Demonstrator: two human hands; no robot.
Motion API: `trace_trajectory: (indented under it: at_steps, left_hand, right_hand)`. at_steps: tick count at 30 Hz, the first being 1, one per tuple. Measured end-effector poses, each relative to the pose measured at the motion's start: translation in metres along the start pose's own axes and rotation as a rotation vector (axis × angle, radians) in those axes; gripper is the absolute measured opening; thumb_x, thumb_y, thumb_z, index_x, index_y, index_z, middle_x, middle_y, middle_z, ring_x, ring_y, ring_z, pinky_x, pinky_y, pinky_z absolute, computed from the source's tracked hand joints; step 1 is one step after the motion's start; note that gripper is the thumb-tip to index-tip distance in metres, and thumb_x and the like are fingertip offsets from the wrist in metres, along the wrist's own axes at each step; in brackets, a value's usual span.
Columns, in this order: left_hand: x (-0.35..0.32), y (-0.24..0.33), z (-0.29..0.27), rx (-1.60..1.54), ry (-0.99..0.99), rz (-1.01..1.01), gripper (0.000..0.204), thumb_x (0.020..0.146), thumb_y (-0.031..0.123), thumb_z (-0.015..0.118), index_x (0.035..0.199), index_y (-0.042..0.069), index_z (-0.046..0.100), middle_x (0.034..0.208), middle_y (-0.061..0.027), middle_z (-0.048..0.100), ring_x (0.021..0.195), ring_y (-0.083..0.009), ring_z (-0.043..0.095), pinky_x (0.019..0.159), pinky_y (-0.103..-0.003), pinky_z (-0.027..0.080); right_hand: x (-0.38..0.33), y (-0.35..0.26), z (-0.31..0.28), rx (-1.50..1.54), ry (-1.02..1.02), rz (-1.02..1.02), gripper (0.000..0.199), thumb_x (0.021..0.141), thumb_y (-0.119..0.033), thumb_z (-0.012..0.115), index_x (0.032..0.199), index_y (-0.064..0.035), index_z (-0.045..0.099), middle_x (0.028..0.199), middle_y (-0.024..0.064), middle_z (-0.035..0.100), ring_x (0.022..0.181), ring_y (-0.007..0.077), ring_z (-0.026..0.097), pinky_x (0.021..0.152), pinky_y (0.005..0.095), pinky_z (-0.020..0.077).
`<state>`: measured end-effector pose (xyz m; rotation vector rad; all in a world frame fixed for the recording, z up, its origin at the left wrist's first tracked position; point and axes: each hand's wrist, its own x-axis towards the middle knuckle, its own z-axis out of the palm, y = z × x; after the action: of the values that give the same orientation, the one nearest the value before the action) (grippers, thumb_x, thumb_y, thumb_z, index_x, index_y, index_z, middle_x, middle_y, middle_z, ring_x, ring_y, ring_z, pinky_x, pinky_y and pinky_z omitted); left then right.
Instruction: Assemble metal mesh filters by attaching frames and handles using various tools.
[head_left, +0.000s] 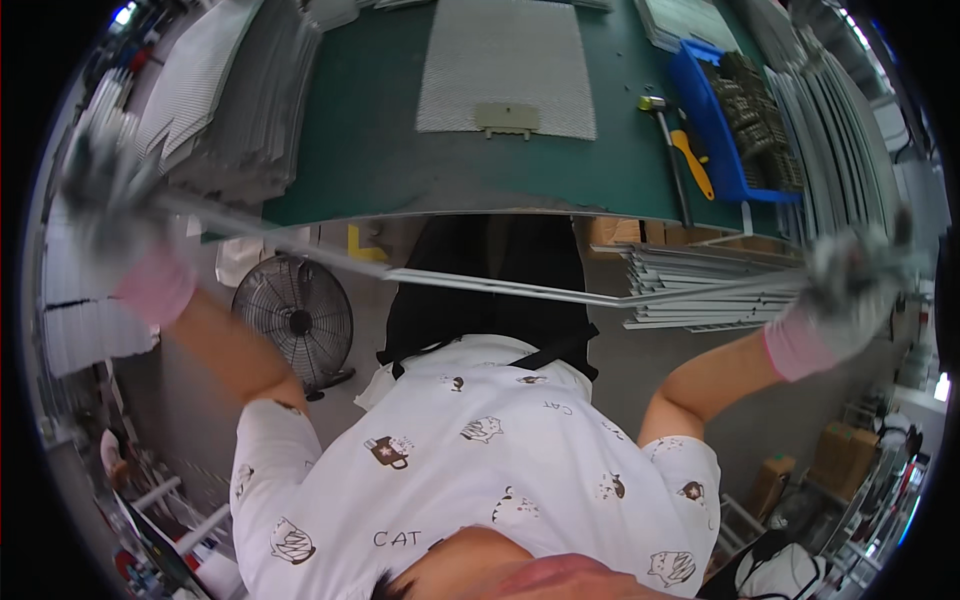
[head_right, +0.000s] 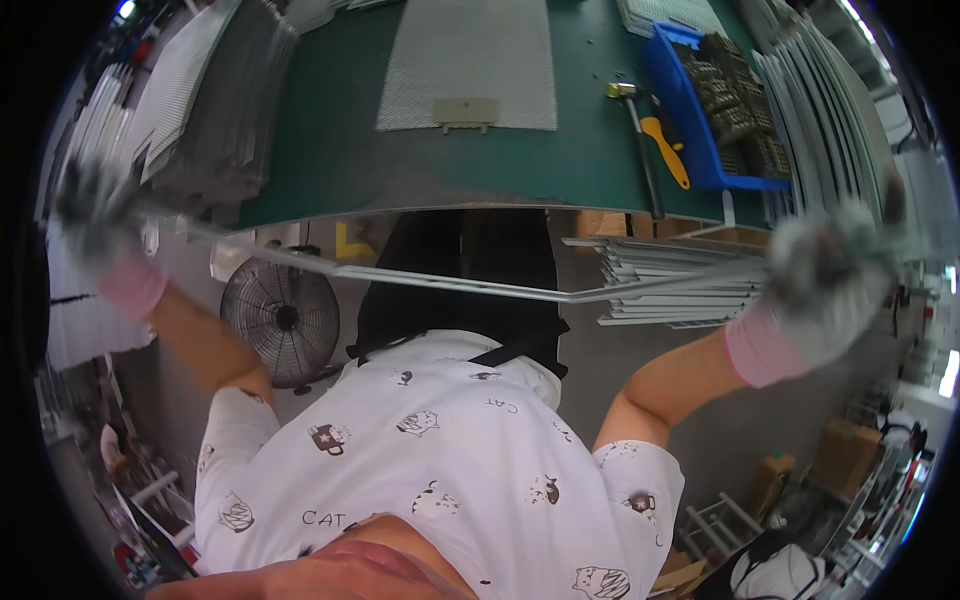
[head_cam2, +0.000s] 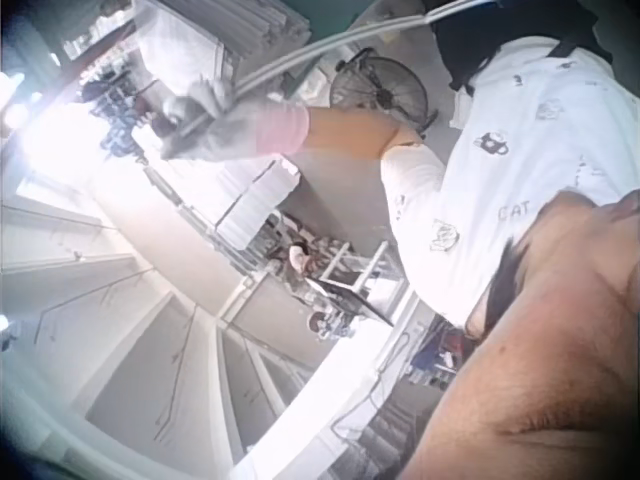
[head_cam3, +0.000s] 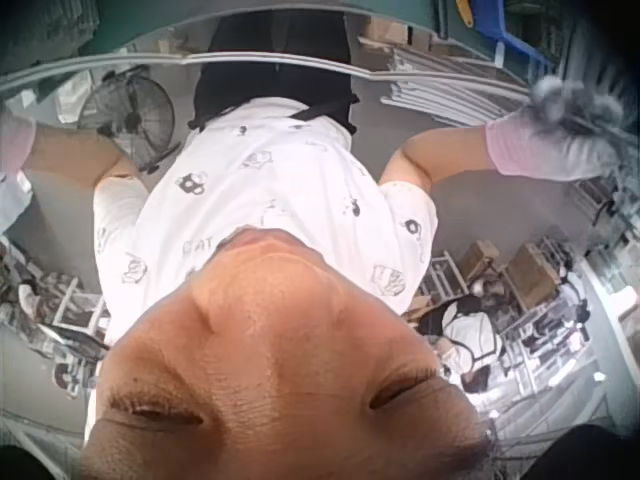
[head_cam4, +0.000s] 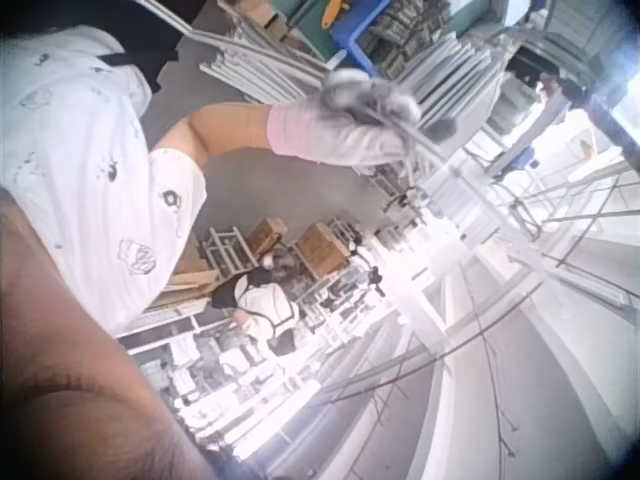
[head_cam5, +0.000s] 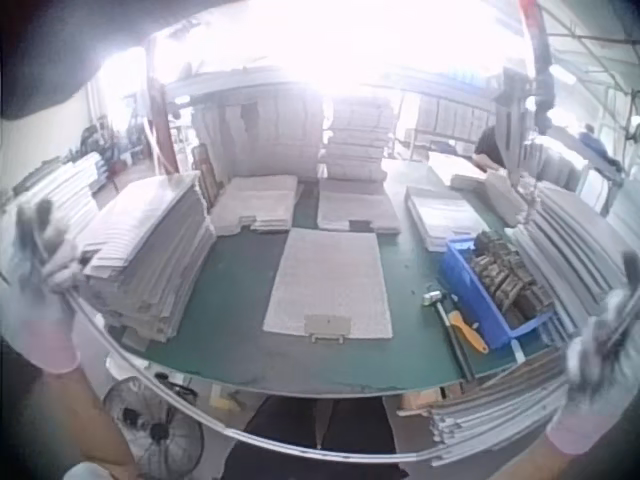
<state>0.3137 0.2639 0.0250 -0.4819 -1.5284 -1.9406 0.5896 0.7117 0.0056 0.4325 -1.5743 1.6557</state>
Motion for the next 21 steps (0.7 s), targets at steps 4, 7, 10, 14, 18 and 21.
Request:
trace_trajectory:
  at_steps: [4, 7, 10, 14, 18, 21]
  left_hand:
    - [-0.011, -0.064, 0.084, -0.426, -0.862, -0.578, 0.039, 0.097, 0.043, 0.046, 0.121, 0.012, 0.051, 0.081, 0.0002, 0.052, 0.059, -0.005, 0.046, 0.045, -0.017, 0.034]
    - [-0.057, -0.109, 0.123, -0.158, -0.75, -0.856, 0.043, 0.1, 0.04, 0.041, 0.118, 0.004, 0.056, 0.066, 0.0038, 0.046, 0.049, -0.0058, 0.037, 0.045, -0.02, 0.034]
    - [-0.087, -0.136, 0.114, -0.102, -0.569, -1.058, 0.036, 0.1, 0.031, 0.043, 0.118, 0.004, 0.056, 0.072, 0.0013, 0.048, 0.051, -0.0049, 0.04, 0.047, -0.022, 0.04]
    - [-0.108, -0.151, 0.098, 0.053, -0.43, -1.059, 0.032, 0.099, 0.026, 0.045, 0.123, 0.005, 0.053, 0.082, -0.0006, 0.051, 0.056, -0.0064, 0.044, 0.054, -0.024, 0.049]
    - [-0.116, -0.165, 0.088, 0.224, -0.393, -1.152, 0.032, 0.099, 0.018, 0.044, 0.128, 0.006, 0.048, 0.107, -0.0041, 0.051, 0.077, -0.0121, 0.054, 0.074, -0.027, 0.053]
    - [-0.114, -0.174, 0.092, 0.142, -0.48, -1.187, 0.035, 0.098, 0.015, 0.045, 0.13, 0.001, 0.044, 0.108, -0.0067, 0.054, 0.087, -0.015, 0.06, 0.073, -0.028, 0.054]
  right_hand:
    - [0.076, 0.091, 0.046, -0.261, 0.106, 0.258, 0.04, 0.097, -0.028, 0.048, 0.129, -0.0039, 0.047, 0.107, 0.0127, 0.063, 0.079, 0.0131, 0.061, 0.064, 0.023, 0.0505]
    - [0.105, 0.152, 0.019, 0.103, 0.134, 0.687, 0.032, 0.087, -0.023, 0.067, 0.109, -0.0033, 0.056, 0.078, -0.0032, 0.055, 0.062, 0.0088, 0.052, 0.052, 0.0232, 0.0426]
    - [0.085, 0.213, 0.017, 0.241, 0.427, 0.685, 0.017, 0.095, -0.02, 0.054, 0.1, -0.0035, 0.053, 0.075, -0.0002, 0.051, 0.058, 0.0084, 0.043, 0.051, 0.0205, 0.0365]
    - [0.05, 0.217, 0.04, 0.256, 0.669, 0.877, 0.015, 0.095, -0.021, 0.051, 0.096, -0.0059, 0.053, 0.082, 0.0066, 0.056, 0.07, 0.019, 0.055, 0.065, 0.0353, 0.0503]
    - [0.01, 0.224, 0.05, 0.024, 0.507, 1.358, 0.014, 0.088, -0.017, 0.063, 0.098, -0.0093, 0.056, 0.087, 0.0056, 0.058, 0.084, 0.0225, 0.061, 0.074, 0.0406, 0.0517]
    - [0.007, 0.227, 0.054, -0.208, 0.341, 1.312, 0.017, 0.086, -0.012, 0.066, 0.096, -0.0049, 0.054, 0.085, 0.0061, 0.057, 0.072, 0.0176, 0.061, 0.058, 0.0308, 0.0532]
